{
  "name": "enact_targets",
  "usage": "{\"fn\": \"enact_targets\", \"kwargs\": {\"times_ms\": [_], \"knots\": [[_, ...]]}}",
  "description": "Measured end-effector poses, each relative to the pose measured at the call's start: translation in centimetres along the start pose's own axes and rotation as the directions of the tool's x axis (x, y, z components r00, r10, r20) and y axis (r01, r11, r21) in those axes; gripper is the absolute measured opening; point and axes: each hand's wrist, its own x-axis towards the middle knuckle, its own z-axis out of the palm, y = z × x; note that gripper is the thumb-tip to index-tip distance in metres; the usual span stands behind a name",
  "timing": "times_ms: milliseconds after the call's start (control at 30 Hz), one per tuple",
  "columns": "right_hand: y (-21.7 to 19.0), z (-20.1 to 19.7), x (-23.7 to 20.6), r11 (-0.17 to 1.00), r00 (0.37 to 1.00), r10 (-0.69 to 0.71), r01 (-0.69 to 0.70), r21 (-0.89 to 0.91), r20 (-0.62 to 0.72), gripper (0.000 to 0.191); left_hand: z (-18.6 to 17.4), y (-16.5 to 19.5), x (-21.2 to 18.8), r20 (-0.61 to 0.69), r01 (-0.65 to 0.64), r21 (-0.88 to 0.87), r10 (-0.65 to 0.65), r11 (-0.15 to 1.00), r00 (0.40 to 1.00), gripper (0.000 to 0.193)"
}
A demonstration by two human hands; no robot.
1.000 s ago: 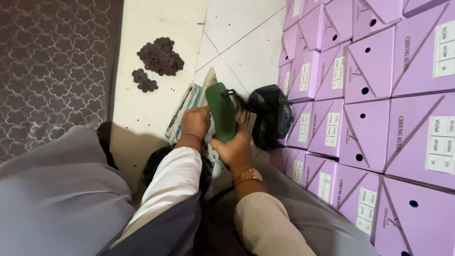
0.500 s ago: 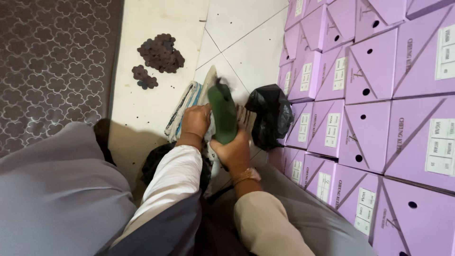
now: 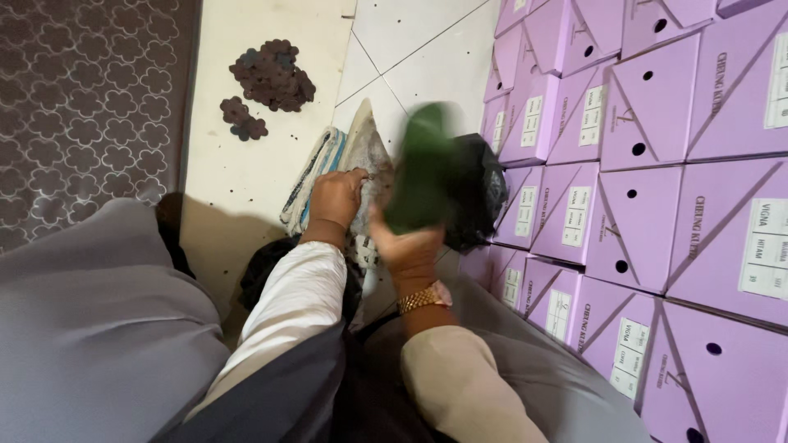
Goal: The person sits on the floor and repeatedly picks up small dark flower-shaped pieces, places them on a cloth, and uses a green handheld tool to press or shape them. The person handles the pieces one at a time, occasionally adjusting their position before applying the tool.
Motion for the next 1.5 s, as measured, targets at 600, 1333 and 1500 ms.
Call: {"fn": "enact_targets", "kwargs": {"times_ms": [600, 1333, 1500], "knots": [[-0.2, -0.7, -0.8, 0.942, 0.939, 0.327, -0.316, -0.111, 0.108, 0.067, 0.3, -0.3, -0.2, -0.031, -0.046, 0.025, 0.047, 0.999, 0.998, 0.013], [0.8, -0.7, -2.0, 0.788, 0.763, 0.613, -0.570, -0.233, 0.207, 0.079, -0.3, 0.4, -0.3, 0.043, 0.036, 0.070, -0.039, 0.997, 0.998, 0.017], [2.2, 0.5, -0.4, 0.928, 0.932, 0.362, -0.356, 0.108, -0.038, 0.081, -0.8, 0.6, 0.2, -0.055, -0.014, 0.020, 0.015, 1.000, 0.998, 0.018]]}}
